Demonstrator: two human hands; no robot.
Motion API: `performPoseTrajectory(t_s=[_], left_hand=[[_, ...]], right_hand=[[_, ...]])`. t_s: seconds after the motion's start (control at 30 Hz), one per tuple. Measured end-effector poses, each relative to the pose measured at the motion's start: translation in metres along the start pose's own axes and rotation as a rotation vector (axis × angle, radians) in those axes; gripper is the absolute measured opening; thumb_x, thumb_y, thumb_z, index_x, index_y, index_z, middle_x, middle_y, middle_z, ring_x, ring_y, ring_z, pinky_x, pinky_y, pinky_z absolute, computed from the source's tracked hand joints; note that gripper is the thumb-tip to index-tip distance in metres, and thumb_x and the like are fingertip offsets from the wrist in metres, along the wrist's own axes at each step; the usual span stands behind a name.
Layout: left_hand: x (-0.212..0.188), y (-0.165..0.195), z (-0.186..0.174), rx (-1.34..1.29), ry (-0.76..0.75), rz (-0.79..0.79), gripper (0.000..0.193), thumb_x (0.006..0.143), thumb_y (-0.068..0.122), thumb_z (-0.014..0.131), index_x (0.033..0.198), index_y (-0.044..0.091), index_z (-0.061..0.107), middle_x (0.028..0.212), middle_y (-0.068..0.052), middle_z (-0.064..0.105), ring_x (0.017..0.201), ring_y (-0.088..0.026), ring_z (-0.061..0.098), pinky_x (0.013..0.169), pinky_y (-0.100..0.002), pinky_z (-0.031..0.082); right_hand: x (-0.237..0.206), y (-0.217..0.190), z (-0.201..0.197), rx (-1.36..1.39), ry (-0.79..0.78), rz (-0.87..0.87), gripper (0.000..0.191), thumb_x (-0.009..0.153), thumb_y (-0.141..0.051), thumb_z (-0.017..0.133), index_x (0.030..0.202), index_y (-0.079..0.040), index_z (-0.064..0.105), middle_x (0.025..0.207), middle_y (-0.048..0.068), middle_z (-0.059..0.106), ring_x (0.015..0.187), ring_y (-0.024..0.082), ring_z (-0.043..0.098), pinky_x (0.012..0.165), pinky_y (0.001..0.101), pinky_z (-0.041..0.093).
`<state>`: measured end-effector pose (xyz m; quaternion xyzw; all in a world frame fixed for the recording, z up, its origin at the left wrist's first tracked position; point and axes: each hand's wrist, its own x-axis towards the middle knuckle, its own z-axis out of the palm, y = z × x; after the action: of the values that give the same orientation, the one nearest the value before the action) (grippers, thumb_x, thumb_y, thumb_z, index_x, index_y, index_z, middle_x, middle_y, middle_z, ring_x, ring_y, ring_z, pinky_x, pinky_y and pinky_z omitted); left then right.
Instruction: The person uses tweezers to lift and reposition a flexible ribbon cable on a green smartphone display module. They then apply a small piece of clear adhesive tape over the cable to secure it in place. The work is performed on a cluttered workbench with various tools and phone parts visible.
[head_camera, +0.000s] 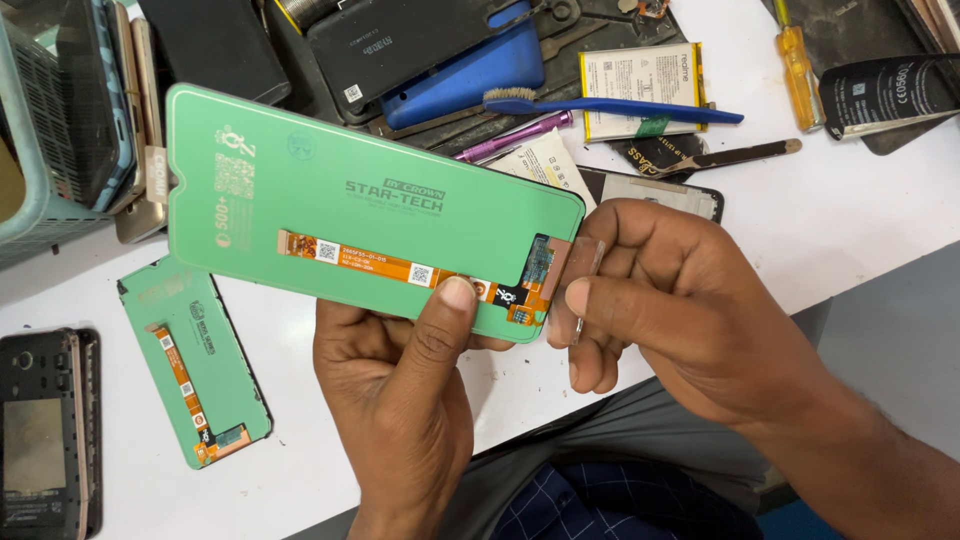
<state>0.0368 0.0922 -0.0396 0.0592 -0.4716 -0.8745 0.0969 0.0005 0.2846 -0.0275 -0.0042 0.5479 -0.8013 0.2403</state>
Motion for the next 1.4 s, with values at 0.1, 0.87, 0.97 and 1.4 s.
performPoseTrajectory(t_s=[0.1, 0.87, 0.97, 1.4], left_hand=[[0.000, 0.000, 0.001, -0.001, 0.012, -0.003, 0.024, 0.099, -0.001, 0.068, 0.121, -0.003, 0.060, 0.101, -0.016, 0.074, 0.083, -0.019, 0.074, 0.067, -0.037, 0.064], [-0.006, -0.003, 0.005, -0.011, 0.068, 0.056, 0.021, 0.100, -0.003, 0.067, 0.120, -0.005, 0.059, 0.100, -0.017, 0.074, 0.082, -0.019, 0.073, 0.071, -0.036, 0.065], [-0.007, -0.002, 0.004, -0.011, 0.052, 0.068, 0.021, 0.102, -0.003, 0.067, 0.122, -0.005, 0.059, 0.101, -0.017, 0.074, 0.083, -0.020, 0.073, 0.073, -0.036, 0.064], [-0.007, -0.002, 0.002, 0.051, 0.044, 0.084, 0.022, 0.102, -0.004, 0.067, 0.123, -0.005, 0.059, 0.099, -0.017, 0.074, 0.082, -0.018, 0.073, 0.072, -0.034, 0.064]], right_hand=[[-0.001, -0.002, 0.002, -0.010, 0.004, -0.006, 0.010, 0.093, -0.001, 0.061, 0.098, 0.008, 0.059, 0.081, 0.018, 0.069, 0.061, 0.019, 0.071, 0.049, 0.0295, 0.058], [-0.002, 0.001, 0.012, -0.066, 0.065, -0.127, 0.006, 0.095, 0.004, 0.060, 0.101, 0.006, 0.059, 0.080, 0.017, 0.071, 0.062, 0.019, 0.074, 0.050, 0.0263, 0.060], [-0.002, 0.002, 0.013, -0.070, 0.063, -0.128, 0.006, 0.095, 0.004, 0.059, 0.100, 0.006, 0.059, 0.079, 0.017, 0.071, 0.061, 0.019, 0.074, 0.050, 0.0263, 0.060], [-0.002, 0.002, 0.010, -0.087, 0.048, -0.122, 0.005, 0.094, 0.004, 0.060, 0.099, 0.005, 0.060, 0.080, 0.016, 0.072, 0.063, 0.018, 0.075, 0.052, 0.0263, 0.061]])
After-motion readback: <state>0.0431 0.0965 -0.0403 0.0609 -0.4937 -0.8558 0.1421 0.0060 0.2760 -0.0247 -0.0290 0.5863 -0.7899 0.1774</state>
